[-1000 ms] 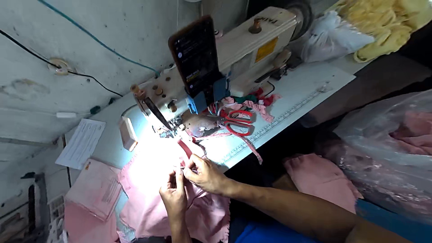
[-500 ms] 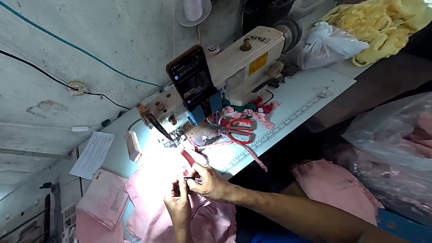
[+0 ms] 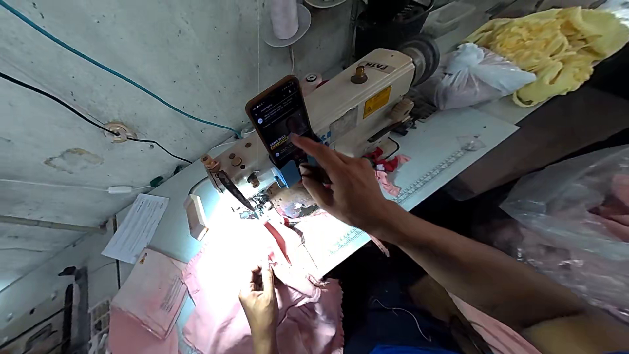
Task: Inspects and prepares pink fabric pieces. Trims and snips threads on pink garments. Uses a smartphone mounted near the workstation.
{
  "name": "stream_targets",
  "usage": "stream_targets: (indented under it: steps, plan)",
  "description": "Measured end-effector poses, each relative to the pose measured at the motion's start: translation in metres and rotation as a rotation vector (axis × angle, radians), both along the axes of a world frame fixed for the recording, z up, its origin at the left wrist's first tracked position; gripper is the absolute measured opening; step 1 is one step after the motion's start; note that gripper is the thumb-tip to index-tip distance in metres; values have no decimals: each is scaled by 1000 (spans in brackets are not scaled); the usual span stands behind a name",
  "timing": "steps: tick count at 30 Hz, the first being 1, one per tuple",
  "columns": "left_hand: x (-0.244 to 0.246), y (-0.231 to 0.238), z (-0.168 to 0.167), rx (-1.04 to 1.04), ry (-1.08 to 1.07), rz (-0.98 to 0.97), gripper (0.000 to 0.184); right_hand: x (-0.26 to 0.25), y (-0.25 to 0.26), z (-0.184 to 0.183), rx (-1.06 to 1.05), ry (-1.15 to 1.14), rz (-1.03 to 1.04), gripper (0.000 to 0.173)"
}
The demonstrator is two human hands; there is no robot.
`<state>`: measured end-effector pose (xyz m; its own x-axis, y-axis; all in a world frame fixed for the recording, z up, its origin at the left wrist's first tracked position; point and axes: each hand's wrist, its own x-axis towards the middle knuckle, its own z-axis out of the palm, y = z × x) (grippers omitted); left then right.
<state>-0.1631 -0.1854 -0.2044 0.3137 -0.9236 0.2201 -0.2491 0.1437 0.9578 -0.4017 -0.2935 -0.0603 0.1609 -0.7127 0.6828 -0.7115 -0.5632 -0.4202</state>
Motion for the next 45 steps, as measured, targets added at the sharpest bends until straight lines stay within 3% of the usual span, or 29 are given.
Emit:
stream_targets:
  steps: [5, 13, 21, 24, 26, 29, 32, 39, 45]
  plan:
    - [-1, 0, 1, 4, -14, 9, 9, -1, -12, 7, -14, 61, -51, 67]
    - [-2, 1, 1, 18, -43, 25, 9, -2, -27, 25, -88, 33, -75, 57]
    - [-1, 1, 1, 16, -40, 16, 10, -2, -23, 31, -28, -10, -33, 55]
    - [-1, 1, 0, 14, -28, 9, 9, 2, 6, 9, 40, -184, 51, 44]
    - [-1, 1, 1, 19, -28, 10, 8, 14, 36, -26, 207, -203, 144, 36]
    - [0, 0, 2, 20, -31, 0, 8, 38, 70, -72, 608, -44, 169, 49]
    - [0, 0, 4, 22, -26, 2, 6, 51, 72, -96, 817, 117, 127, 49]
    - [0, 0, 8, 81, -85, -15, 10, 55, 62, -132, 559, 257, 15, 43]
    - [-8, 2, 44, 74, -310, -43, 23, 51, 63, -137, 498, 348, -22, 45]
